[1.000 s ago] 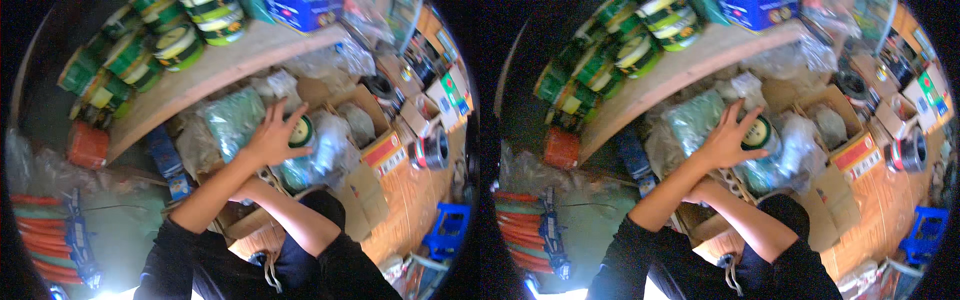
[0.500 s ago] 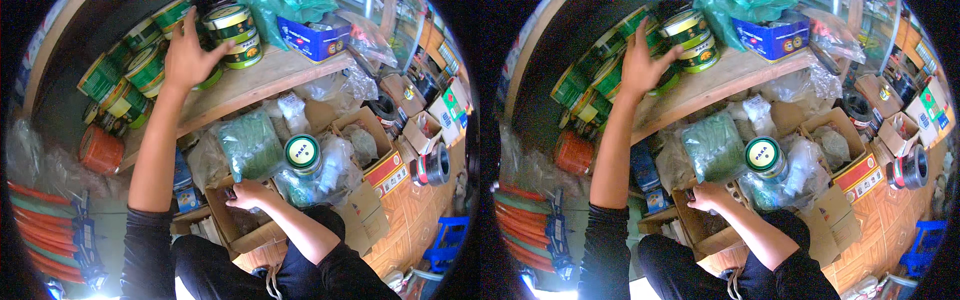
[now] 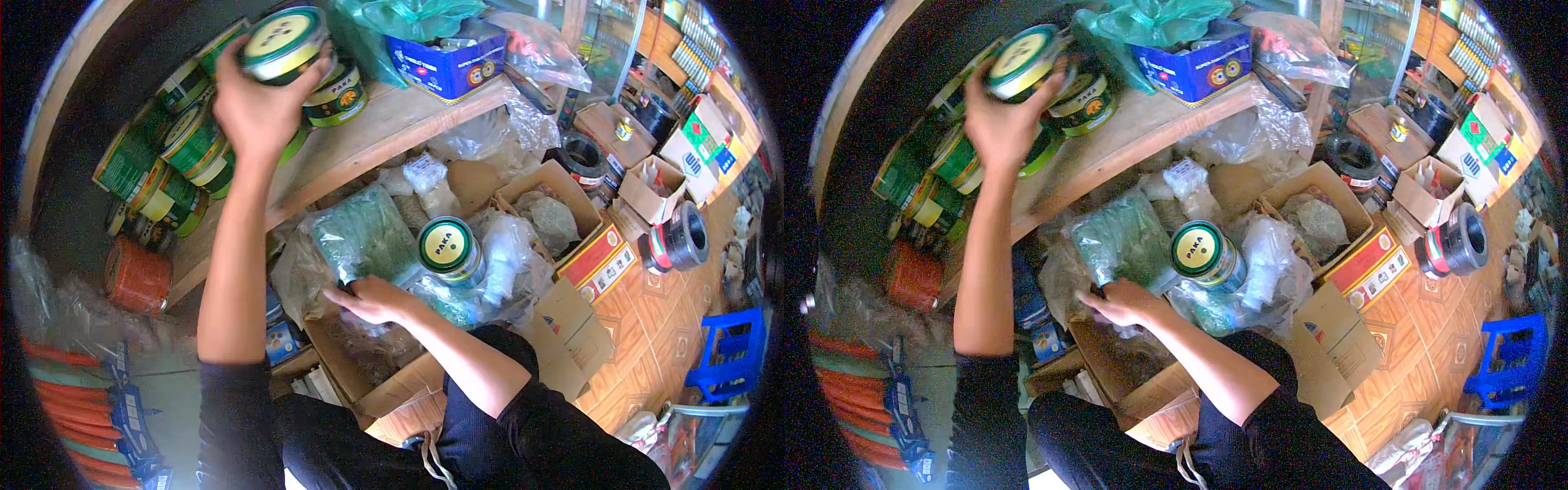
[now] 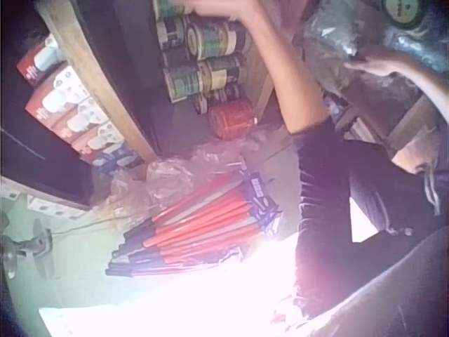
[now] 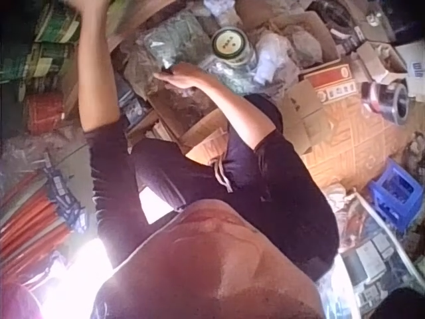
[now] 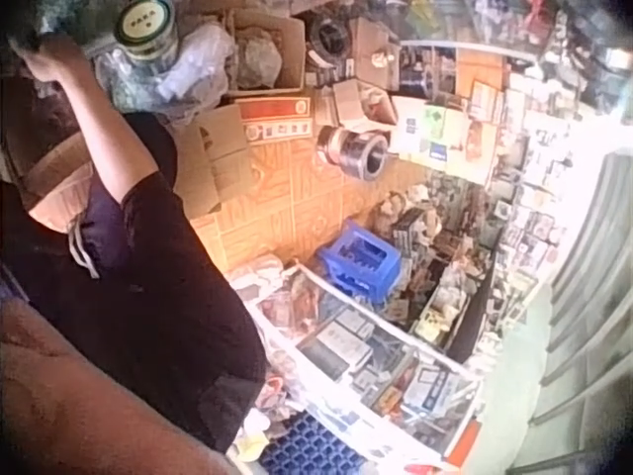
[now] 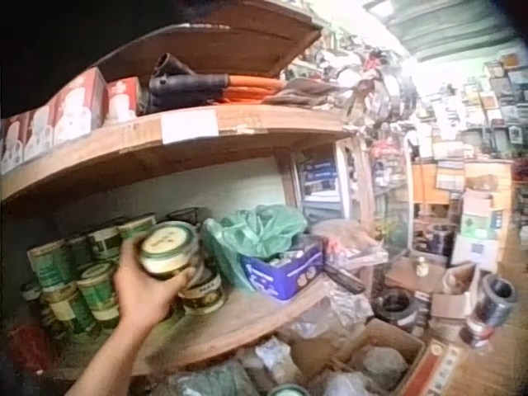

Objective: The person is organizing light bulb boxes and paint cans on shelves in a hardware store.

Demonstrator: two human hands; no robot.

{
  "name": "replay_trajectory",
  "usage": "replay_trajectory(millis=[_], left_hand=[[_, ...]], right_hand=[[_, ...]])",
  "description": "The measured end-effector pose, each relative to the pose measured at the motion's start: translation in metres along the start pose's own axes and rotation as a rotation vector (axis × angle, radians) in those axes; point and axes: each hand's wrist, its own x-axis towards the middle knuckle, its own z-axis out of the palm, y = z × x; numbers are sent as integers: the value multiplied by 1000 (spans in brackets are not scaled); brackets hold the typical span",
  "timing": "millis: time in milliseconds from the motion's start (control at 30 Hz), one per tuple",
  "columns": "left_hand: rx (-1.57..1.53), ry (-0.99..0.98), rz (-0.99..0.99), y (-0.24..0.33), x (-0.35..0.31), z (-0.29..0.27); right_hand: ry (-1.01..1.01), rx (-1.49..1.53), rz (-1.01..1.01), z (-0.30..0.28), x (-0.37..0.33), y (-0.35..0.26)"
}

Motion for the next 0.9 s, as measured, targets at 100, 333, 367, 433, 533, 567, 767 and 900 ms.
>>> replay_trajectory(millis=[100, 333, 367, 433, 533, 567, 767, 900], left_hand=[[-429, -83, -123, 32, -51, -39], [-379, -296, -193, 23, -230, -87], [-320, -281, -181, 23, -249, -79], [-402, -298, -272, 11, -259, -78], [-515, -225, -419, -14, -241, -80], [-557, -202, -476, -18, -239, -83], [-549, -227, -516, -12, -251, -101], [-447, -302, -417, -12, -244, -104]], right_hand=[[216, 559, -52, -9, 5, 26], [-12, 2124, -622, -36, -11, -8], [-225, 2142, -856, -29, -2, 21], [150, 2037, -322, -14, -7, 4], [-149, 2021, -488, 6, -1, -15], [-141, 2062, -453, 8, -2, -19], [69, 1996, -525, -4, -21, -24], [34, 2026, -373, 25, -22, -33]])
